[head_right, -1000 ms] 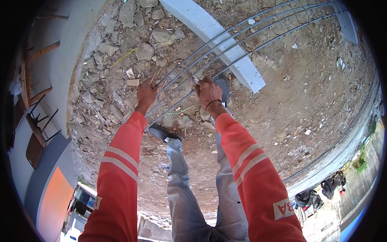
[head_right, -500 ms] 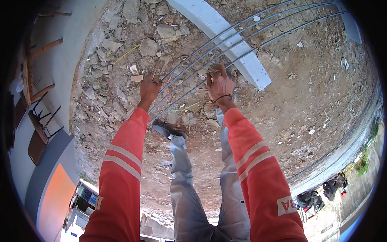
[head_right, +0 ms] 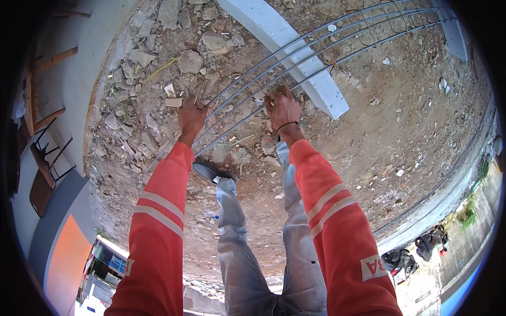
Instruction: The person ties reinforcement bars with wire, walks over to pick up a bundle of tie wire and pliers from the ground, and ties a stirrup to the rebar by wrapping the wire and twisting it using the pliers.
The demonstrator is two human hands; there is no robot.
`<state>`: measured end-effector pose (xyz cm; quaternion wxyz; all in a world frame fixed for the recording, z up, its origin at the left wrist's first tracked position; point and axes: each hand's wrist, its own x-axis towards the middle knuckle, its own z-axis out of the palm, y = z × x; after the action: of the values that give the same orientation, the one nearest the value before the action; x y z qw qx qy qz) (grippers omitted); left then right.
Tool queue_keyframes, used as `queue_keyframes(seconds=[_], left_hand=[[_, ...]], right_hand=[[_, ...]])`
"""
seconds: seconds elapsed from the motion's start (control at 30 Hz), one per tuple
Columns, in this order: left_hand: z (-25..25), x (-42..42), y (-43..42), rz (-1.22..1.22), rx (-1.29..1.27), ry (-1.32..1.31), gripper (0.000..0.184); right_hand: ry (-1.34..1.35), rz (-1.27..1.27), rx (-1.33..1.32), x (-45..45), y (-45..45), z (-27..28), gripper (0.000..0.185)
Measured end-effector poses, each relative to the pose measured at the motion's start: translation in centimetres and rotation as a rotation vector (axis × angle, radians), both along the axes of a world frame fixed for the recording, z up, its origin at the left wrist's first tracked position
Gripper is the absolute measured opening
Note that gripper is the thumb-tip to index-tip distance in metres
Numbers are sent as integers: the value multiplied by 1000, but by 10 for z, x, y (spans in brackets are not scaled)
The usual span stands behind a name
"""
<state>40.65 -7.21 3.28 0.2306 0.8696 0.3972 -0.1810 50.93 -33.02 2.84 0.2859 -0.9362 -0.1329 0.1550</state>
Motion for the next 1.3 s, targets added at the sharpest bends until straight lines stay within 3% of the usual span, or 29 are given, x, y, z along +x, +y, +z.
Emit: queue_keyframes(seconds=[0.23,0.4,0.67,1.07,1.3], left_hand=[[12,7,0,65,-92,39,23],[-8,-4,6,52,-120,-20,22],[-4,-3,7,64,-126,-15,23],[-6,-3,6,41,-116,-55,19],[19,-5,7,145,-191,-127,18]], right_hand=[[36,71,-15,5,-7,1,18],[-8,78,-33,5,-6,3,16],[-139,-58,-33,15,-11,-4,17],[-83,29,-51,21,-16,2,19],[-109,14,-43,18,-14,21,20]])
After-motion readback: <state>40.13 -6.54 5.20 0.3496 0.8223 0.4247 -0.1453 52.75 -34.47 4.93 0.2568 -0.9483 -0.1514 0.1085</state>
